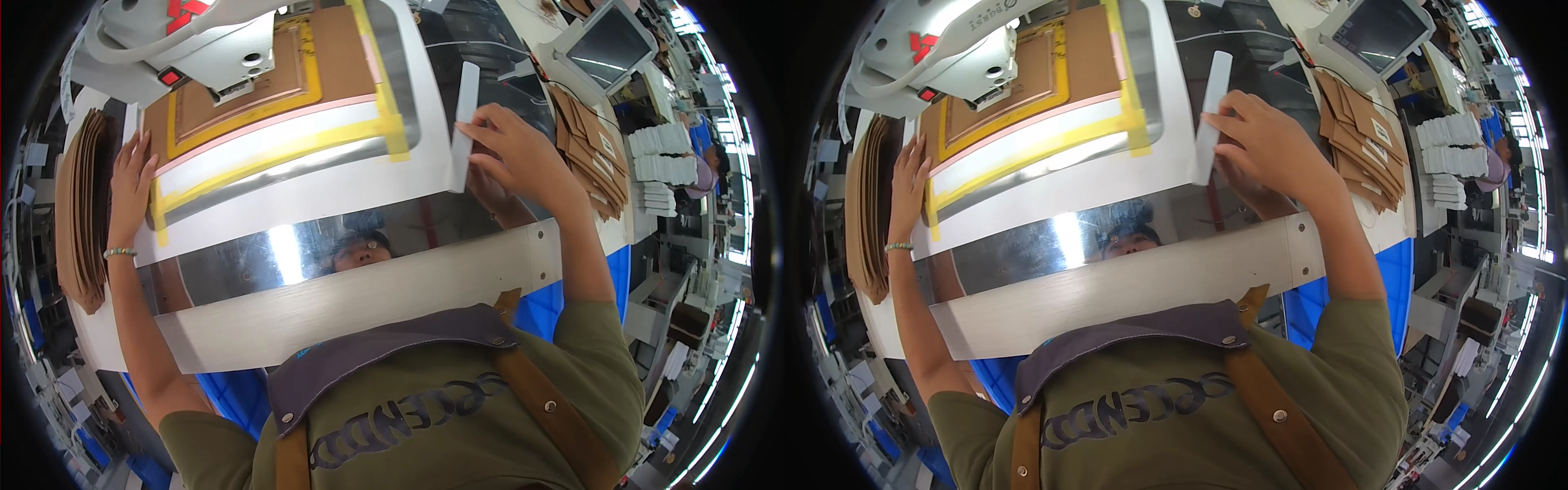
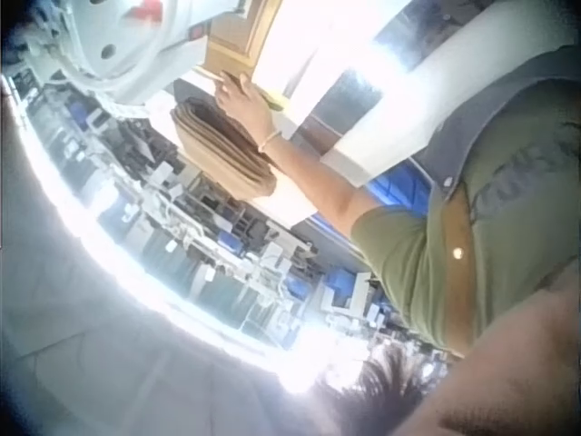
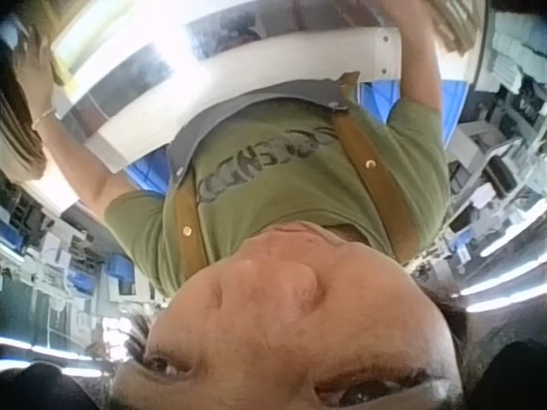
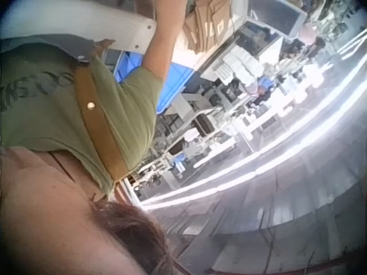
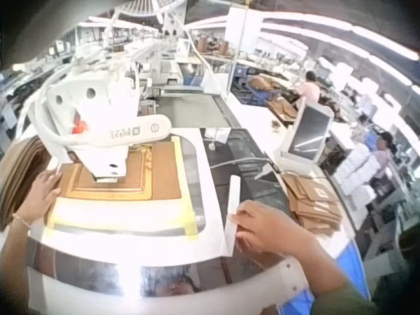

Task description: Sewing leather panels and labels using an industrial sewing machine.

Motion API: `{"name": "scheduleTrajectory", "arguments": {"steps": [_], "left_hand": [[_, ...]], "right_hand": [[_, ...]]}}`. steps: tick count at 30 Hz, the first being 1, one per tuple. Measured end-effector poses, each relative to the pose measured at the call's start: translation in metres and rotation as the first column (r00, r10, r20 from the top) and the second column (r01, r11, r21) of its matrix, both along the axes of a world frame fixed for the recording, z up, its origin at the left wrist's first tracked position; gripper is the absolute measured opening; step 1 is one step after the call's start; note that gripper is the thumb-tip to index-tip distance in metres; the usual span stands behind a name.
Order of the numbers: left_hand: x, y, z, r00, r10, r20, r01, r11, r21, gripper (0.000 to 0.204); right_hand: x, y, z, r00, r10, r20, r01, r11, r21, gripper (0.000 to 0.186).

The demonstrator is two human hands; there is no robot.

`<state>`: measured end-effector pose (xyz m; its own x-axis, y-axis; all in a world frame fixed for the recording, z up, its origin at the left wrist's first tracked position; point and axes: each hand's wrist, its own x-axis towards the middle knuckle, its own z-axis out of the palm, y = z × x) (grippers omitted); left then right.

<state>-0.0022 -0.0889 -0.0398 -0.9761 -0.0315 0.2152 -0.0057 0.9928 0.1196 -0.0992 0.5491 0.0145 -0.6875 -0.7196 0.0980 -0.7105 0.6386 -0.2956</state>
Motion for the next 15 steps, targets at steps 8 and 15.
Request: {"name": "scheduleTrajectory", "arguments": {"steps": [8, 15], "left_hand": [[-0.062, 0.060, -0.014, 0.995, 0.021, -0.099, -0.020, 1.000, 0.006, 0.054], [-0.091, 0.129, -0.020, 0.953, -0.150, -0.263, 0.144, 0.989, -0.042, 0.023]], "right_hand": [[-0.016, 0.031, 0.020, 0.994, 0.059, 0.089, -0.055, 0.997, -0.048, 0.015], [-0.015, -0.024, 0.039, 0.642, 0.437, 0.630, 0.131, 0.747, -0.652, 0.013]]}}
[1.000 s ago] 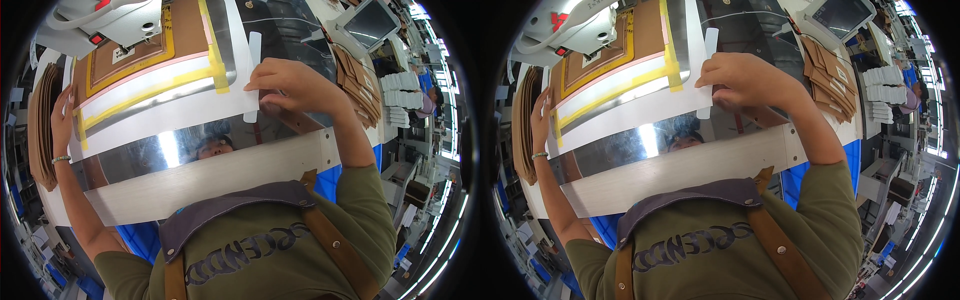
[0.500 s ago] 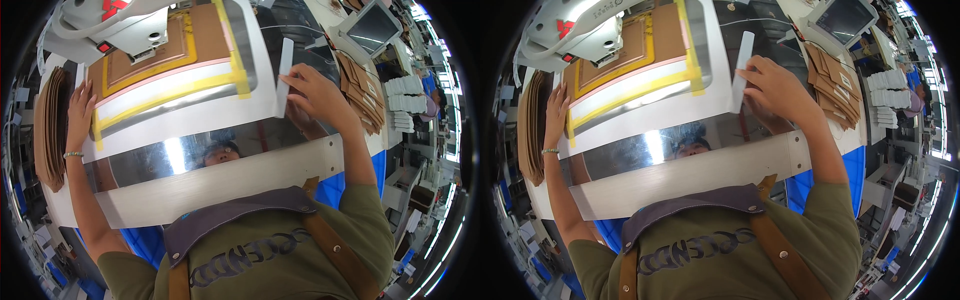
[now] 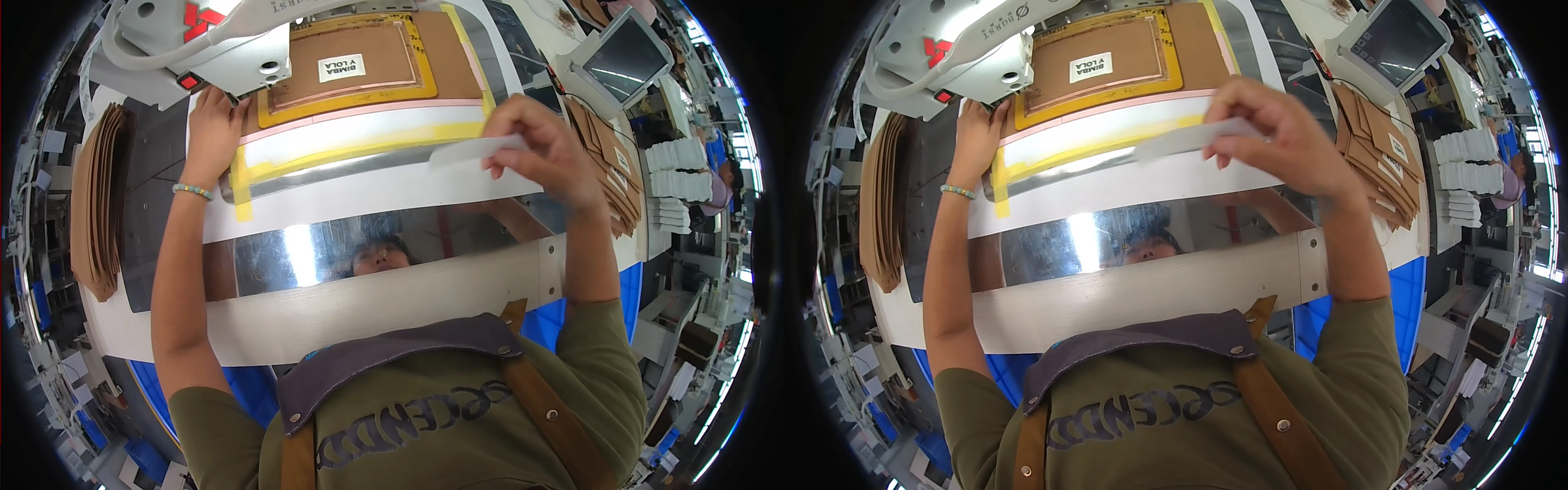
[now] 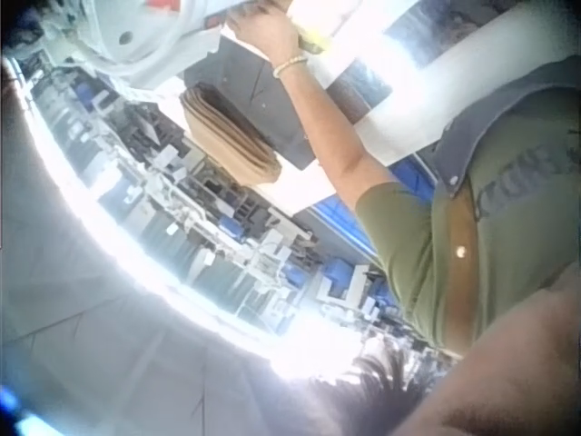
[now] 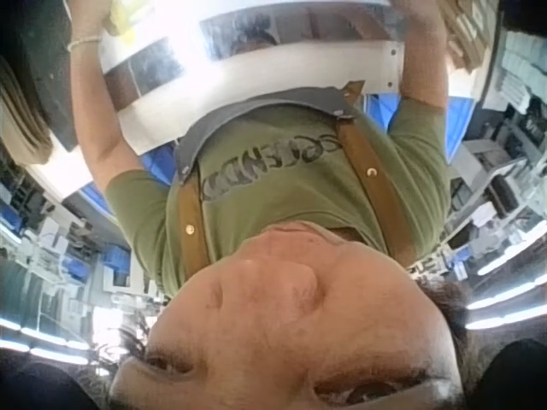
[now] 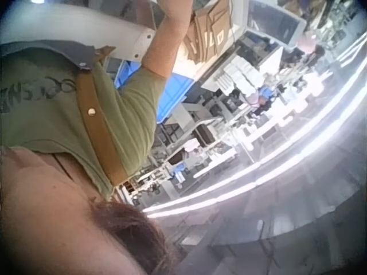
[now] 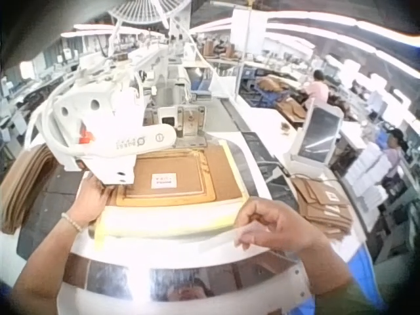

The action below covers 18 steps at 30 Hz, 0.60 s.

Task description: Sewing leather panels and labels using an industrial sewing machine.

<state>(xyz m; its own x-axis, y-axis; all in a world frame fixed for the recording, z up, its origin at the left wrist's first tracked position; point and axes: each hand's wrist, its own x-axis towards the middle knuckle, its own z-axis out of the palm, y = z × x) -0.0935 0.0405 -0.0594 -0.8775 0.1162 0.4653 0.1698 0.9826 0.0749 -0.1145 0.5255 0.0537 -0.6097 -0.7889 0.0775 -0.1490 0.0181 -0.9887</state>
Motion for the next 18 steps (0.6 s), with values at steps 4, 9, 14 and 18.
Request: {"name": "scheduleTrajectory", "arguments": {"steps": [4, 9, 14, 18], "left_hand": [[-0.011, 0.048, 0.003, 0.978, -0.006, -0.207, 0.048, 0.979, 0.198, 0.016], [-0.010, 0.030, -0.005, 0.962, 0.273, 0.013, -0.249, 0.856, 0.452, 0.021], [-0.019, 0.018, 0.007, 0.966, 0.220, 0.134, -0.258, 0.809, 0.528, 0.023], [-0.006, 0.005, 0.019, 0.947, 0.305, 0.103, -0.320, 0.856, 0.406, 0.027]], "right_hand": [[0.018, -0.048, -0.029, 0.996, 0.040, 0.077, -0.052, 0.985, 0.165, 0.028], [0.021, -0.053, -0.060, 0.937, 0.057, -0.344, 0.016, 0.978, 0.206, 0.018], [0.018, -0.054, -0.064, 0.942, 0.071, -0.328, -0.001, 0.978, 0.209, 0.016], [0.019, -0.055, -0.065, 0.952, 0.043, -0.304, 0.005, 0.988, 0.156, 0.016]]}}
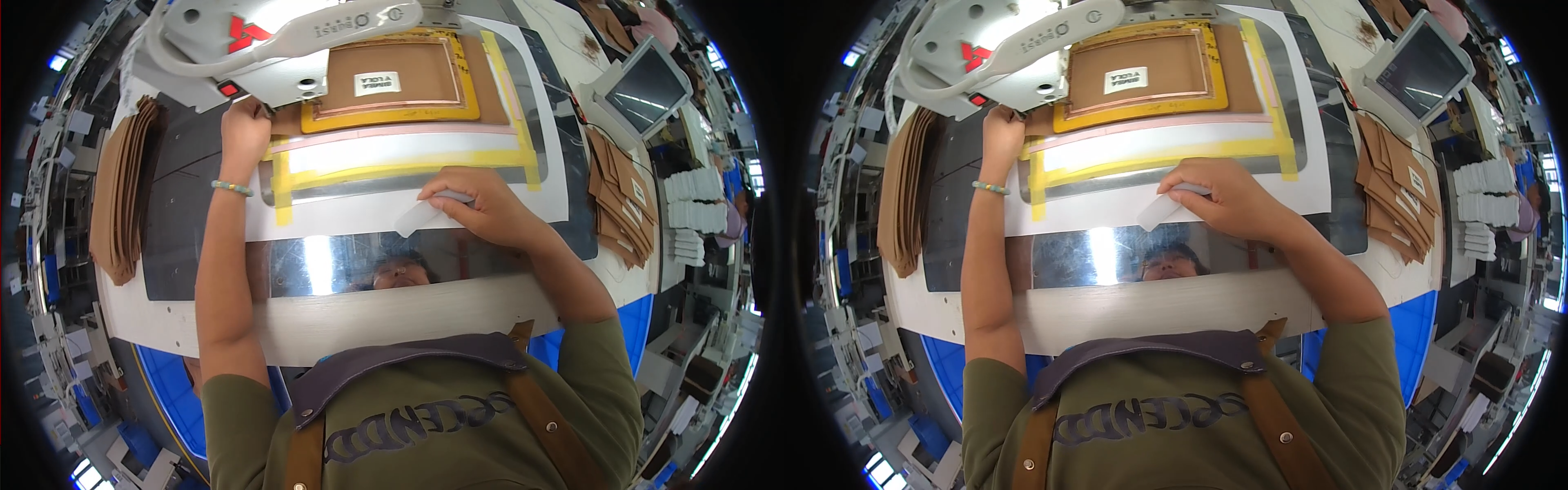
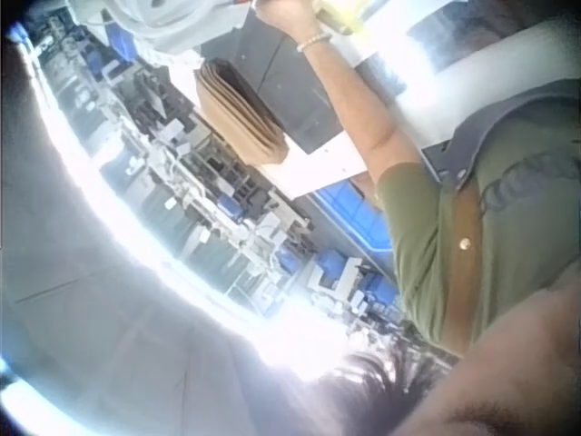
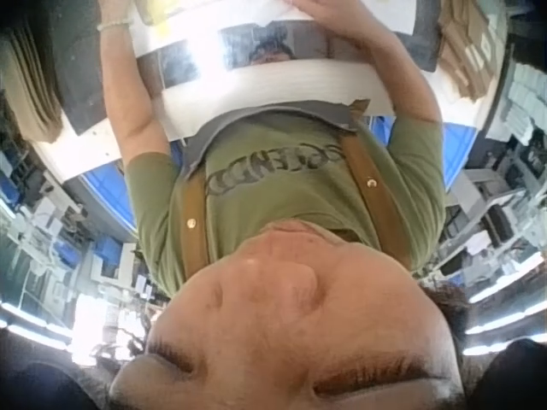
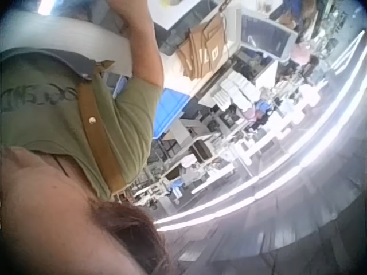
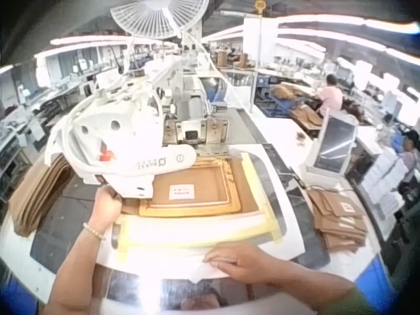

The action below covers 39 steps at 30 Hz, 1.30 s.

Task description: Sewing leather panels and labels using an industrial sewing machine.

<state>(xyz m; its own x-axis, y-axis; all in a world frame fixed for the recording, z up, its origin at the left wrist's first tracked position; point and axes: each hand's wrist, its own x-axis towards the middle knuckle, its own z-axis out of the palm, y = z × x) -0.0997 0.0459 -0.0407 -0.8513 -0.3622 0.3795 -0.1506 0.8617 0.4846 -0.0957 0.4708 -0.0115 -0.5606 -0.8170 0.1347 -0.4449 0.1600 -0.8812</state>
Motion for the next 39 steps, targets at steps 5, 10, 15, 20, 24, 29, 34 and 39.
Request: {"name": "scheduleTrajectory", "arguments": {"steps": [5, 10, 15, 20, 24, 29, 34, 39], "left_hand": [[0.072, -0.049, 0.051, 0.932, 0.359, -0.046, -0.353, 0.873, -0.336, 0.032], [0.217, -0.056, 0.099, 0.970, 0.116, -0.215, -0.173, 0.947, -0.270, 0.045], [0.367, -0.060, 0.159, 0.855, 0.326, -0.402, -0.180, 0.916, 0.359, 0.043], [0.530, -0.056, 0.117, 0.718, 0.659, -0.224, -0.537, 0.729, 0.425, 0.053], [0.652, -0.042, 0.021, 0.561, 0.820, -0.112, -0.684, 0.536, 0.495, 0.059], [0.748, 0.009, -0.087, 0.310, 0.950, 0.049, -0.766, 0.219, 0.605, 0.062], [0.828, 0.021, -0.116, 0.173, 0.860, 0.481, -0.928, -0.022, 0.372, 0.059], [0.796, 0.002, -0.128, 0.039, 0.861, 0.506, -0.917, 0.232, -0.324, 0.059]], "right_hand": [[-0.002, 0.003, 0.002, 1.000, -0.005, 0.003, 0.005, 0.997, 0.080, 0.019], [0.000, 0.000, 0.006, 0.999, -0.006, -0.032, 0.010, 0.992, 0.122, 0.019], [0.005, 0.006, -0.001, 0.996, -0.018, 0.087, 0.008, 0.993, 0.115, 0.018], [0.007, -0.001, -0.006, 0.997, -0.065, 0.050, 0.055, 0.983, 0.176, 0.019], [0.005, 0.001, -0.007, 0.997, -0.046, 0.066, 0.035, 0.986, 0.160, 0.019], [0.003, 0.004, -0.011, 0.998, -0.034, 0.060, 0.025, 0.989, 0.145, 0.019], [-0.002, 0.009, -0.016, 0.996, -0.010, 0.084, -0.002, 0.991, 0.137, 0.019], [0.004, 0.001, -0.020, 0.996, -0.019, 0.091, 0.005, 0.989, 0.147, 0.019]]}}
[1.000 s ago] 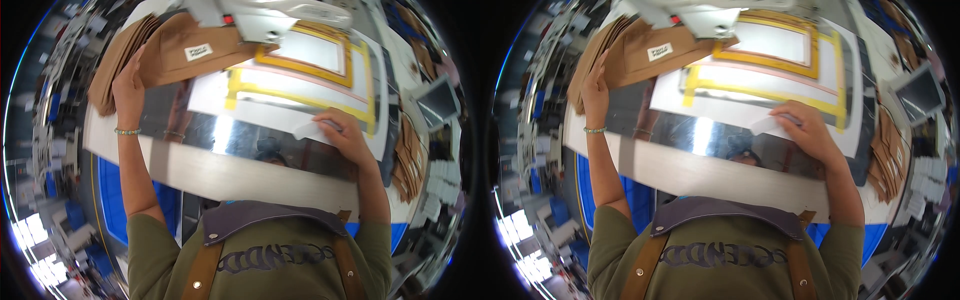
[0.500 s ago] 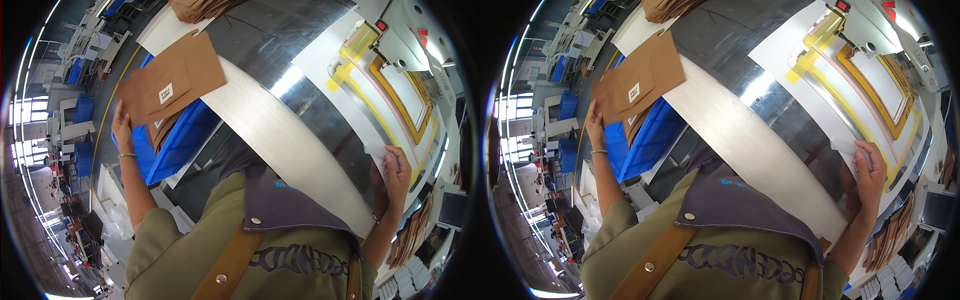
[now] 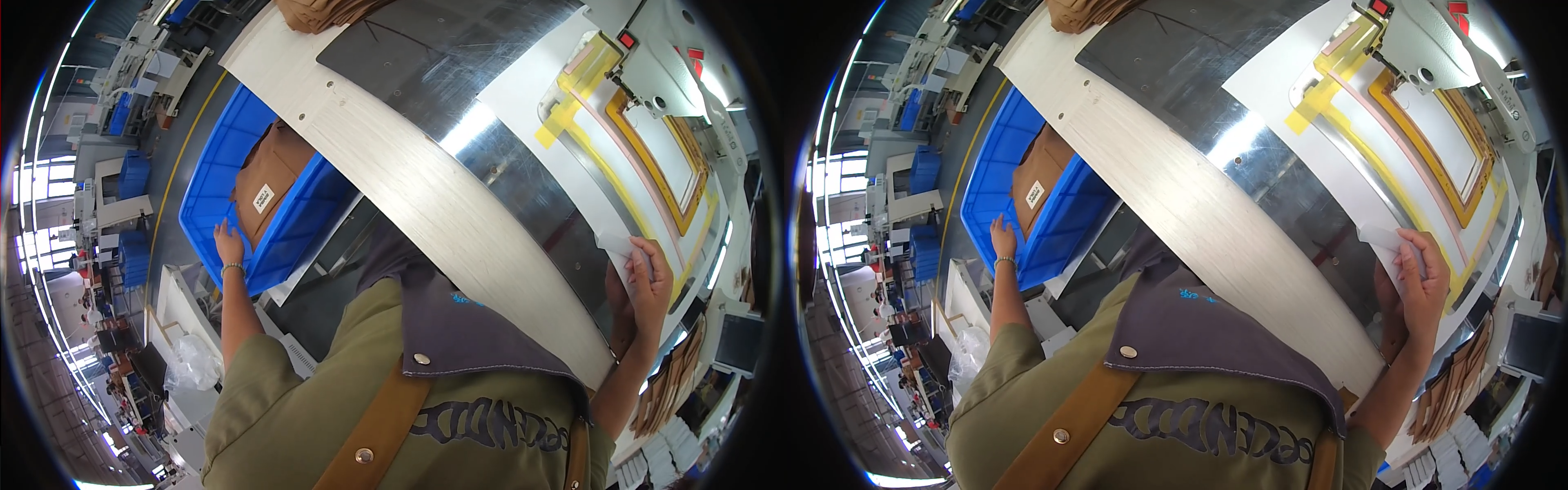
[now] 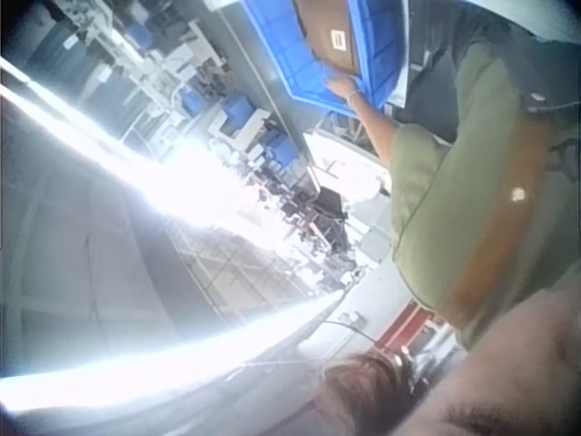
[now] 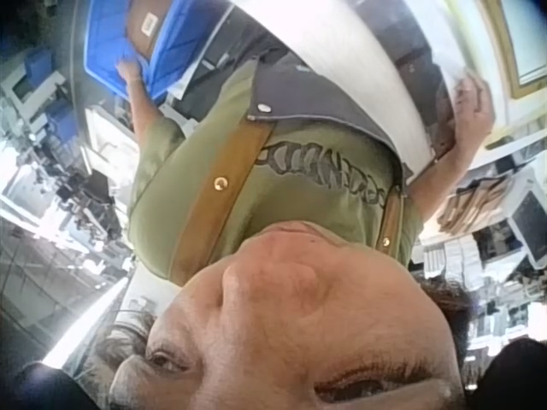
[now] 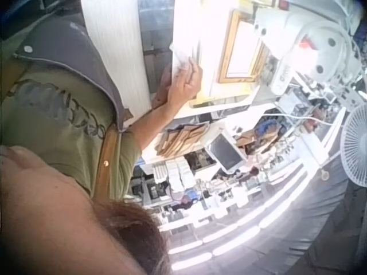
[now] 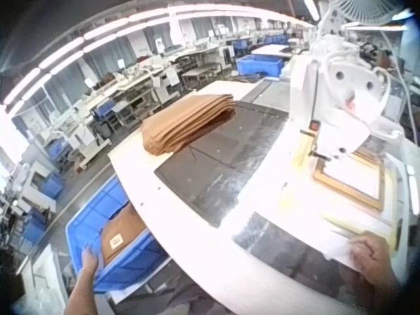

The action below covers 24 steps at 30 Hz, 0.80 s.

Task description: Sewing leather panels and labels using an industrial sewing machine.

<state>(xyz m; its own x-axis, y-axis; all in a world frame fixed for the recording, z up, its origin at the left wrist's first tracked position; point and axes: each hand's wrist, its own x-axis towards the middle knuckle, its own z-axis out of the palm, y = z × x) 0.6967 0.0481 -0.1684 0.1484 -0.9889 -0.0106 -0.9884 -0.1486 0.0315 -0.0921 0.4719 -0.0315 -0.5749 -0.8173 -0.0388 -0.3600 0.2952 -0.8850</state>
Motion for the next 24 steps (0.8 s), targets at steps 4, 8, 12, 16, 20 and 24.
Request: {"name": "scheduleTrajectory", "arguments": {"steps": [4, 8, 12, 16, 20, 24], "left_hand": [[-0.108, -0.031, -0.010, 0.973, -0.190, -0.135, 0.166, 0.971, -0.170, 0.084], [-0.112, -0.062, -0.022, 0.930, -0.367, -0.032, 0.366, 0.930, -0.023, 0.099], [-0.127, -0.107, 0.013, 0.903, -0.404, -0.150, 0.427, 0.886, 0.183, 0.099], [-0.230, -0.155, 0.097, 0.776, -0.629, -0.041, 0.560, 0.718, -0.414, 0.056], [-0.448, -0.087, 0.167, 0.347, -0.820, -0.456, 0.594, 0.568, -0.570, 0.037], [-0.581, -0.022, 0.175, -0.044, -0.916, -0.398, 0.848, 0.176, -0.500, 0.037]], "right_hand": [[0.000, 0.011, 0.009, 0.999, -0.041, -0.017, 0.042, 0.999, 0.027, 0.020], [-0.001, 0.005, 0.017, 0.995, -0.023, 0.094, 0.022, 1.000, 0.006, 0.016], [-0.022, 0.017, 0.043, 0.970, -0.019, 0.243, 0.022, 1.000, -0.009, 0.013], [-0.090, 0.029, 0.080, 0.965, -0.236, 0.112, 0.243, 0.969, -0.055, 0.019], [-0.143, -0.009, 0.100, 0.956, -0.254, -0.147, 0.238, 0.964, -0.122, 0.028], [-0.159, -0.067, 0.069, 0.986, -0.117, -0.115, 0.122, 0.992, 0.041, 0.027]]}}
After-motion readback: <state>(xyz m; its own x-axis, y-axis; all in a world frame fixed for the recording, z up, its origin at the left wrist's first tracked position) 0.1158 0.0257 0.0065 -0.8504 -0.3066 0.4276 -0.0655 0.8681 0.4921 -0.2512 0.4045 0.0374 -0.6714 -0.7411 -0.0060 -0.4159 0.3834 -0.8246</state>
